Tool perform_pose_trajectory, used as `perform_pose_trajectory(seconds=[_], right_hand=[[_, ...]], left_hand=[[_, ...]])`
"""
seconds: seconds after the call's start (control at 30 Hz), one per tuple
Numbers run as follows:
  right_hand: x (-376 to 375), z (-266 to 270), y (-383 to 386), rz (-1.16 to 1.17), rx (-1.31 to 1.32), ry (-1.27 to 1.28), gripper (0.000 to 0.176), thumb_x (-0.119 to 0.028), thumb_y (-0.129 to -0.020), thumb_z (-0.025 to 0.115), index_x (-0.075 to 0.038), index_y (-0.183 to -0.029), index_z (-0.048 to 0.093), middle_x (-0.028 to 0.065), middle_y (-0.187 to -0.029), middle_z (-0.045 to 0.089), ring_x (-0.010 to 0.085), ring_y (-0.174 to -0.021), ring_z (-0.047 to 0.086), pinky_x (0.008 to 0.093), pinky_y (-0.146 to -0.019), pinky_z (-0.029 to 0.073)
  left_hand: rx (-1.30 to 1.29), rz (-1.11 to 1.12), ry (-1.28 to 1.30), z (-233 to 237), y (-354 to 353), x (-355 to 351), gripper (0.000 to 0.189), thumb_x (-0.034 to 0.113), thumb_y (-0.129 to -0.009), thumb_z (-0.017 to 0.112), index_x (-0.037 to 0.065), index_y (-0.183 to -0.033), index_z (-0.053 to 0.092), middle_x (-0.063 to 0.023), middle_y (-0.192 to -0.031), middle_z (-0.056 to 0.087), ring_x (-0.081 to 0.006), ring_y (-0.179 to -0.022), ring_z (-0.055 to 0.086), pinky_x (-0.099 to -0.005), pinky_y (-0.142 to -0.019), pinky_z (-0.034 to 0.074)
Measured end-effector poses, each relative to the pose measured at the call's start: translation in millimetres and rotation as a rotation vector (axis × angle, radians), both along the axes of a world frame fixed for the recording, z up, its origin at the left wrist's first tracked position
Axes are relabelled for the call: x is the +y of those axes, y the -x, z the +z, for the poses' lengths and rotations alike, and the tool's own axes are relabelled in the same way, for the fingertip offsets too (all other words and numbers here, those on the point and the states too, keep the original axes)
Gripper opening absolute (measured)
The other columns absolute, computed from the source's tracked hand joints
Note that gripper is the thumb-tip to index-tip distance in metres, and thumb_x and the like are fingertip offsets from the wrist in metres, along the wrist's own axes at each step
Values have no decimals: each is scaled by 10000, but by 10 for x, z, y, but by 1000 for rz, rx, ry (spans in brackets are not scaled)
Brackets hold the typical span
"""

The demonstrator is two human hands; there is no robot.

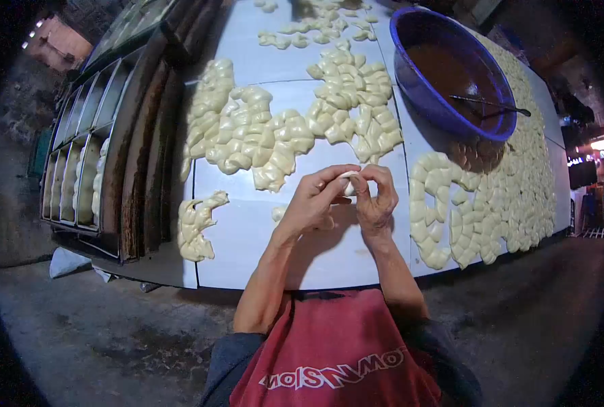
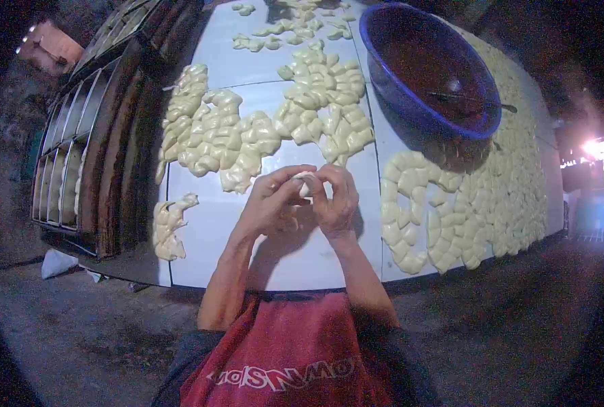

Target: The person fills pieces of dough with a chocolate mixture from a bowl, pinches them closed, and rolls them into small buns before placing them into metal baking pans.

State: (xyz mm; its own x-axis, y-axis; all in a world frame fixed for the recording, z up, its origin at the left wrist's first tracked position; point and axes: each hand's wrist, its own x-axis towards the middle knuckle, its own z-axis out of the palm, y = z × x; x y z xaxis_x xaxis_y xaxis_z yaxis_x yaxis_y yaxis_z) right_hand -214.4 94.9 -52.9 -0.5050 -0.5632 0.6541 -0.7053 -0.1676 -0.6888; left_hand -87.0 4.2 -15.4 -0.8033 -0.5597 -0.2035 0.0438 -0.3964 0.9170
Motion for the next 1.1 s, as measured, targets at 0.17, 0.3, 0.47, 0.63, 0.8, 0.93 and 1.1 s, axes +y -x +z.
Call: perform_pose_trajectory(seconds=[0.17,0.3,0.47,0.63,0.8,0.93,1.1], right_hand=[[161,-64,85,42,-122,-257,198,-156,-894,761,-48,-984,622,71,-862,668,268,-740,632,361,-648,504],[266,372,-78,145,-105,-177,262,-135,-867,775,-34,-1082,665,136,-1030,694,285,-861,683,347,-700,548],[629,375,-74,264,-321,-373,237,-39,-891,736,-28,-1118,667,119,-1061,702,196,-960,689,297,-756,580],[683,207,28,362,-767,-678,189,-96,-924,697,-22,-1098,693,98,-943,706,176,-879,680,289,-725,552],[591,267,-71,234,-93,-942,266,-246,-955,648,-26,-1094,704,126,-983,697,244,-819,678,361,-762,529],[527,443,-228,64,-115,-856,284,-261,-964,635,-7,-1080,689,164,-995,677,322,-853,680,405,-792,537],[-102,699,-805,267,-129,-805,284,-181,-914,678,-7,-1138,662,185,-1034,668,367,-906,669,424,-821,537]], left_hand=[[-168,6,255,-5,-49,118,314,115,-905,749,-7,-1191,703,-59,-1040,733,-92,-891,653,-241,-794,537],[-127,113,79,-62,-88,150,248,193,-953,721,11,-1120,737,-11,-785,686,-36,-625,564,-205,-521,418],[-138,-53,146,-143,-250,213,485,403,-1056,532,16,-1329,637,-27,-955,705,-96,-789,628,-250,-687,516],[-294,249,121,-23,-652,89,505,270,-1038,571,40,-1480,485,-97,-1072,716,-131,-904,669,-269,-739,541],[-451,499,263,-4,-1398,-163,398,143,-990,650,1,-1358,600,-131,-1195,690,-126,-932,670,-248,-770,548],[-552,757,379,-159,-1963,-229,335,138,-968,687,0,-1273,667,-103,-1068,728,-101,-875,681,-243,-738,552],[-771,672,779,-273,-2433,-367,385,150,-932,701,25,-1292,646,-171,-1320,617,-264,-1168,624,-386,-943,540]])
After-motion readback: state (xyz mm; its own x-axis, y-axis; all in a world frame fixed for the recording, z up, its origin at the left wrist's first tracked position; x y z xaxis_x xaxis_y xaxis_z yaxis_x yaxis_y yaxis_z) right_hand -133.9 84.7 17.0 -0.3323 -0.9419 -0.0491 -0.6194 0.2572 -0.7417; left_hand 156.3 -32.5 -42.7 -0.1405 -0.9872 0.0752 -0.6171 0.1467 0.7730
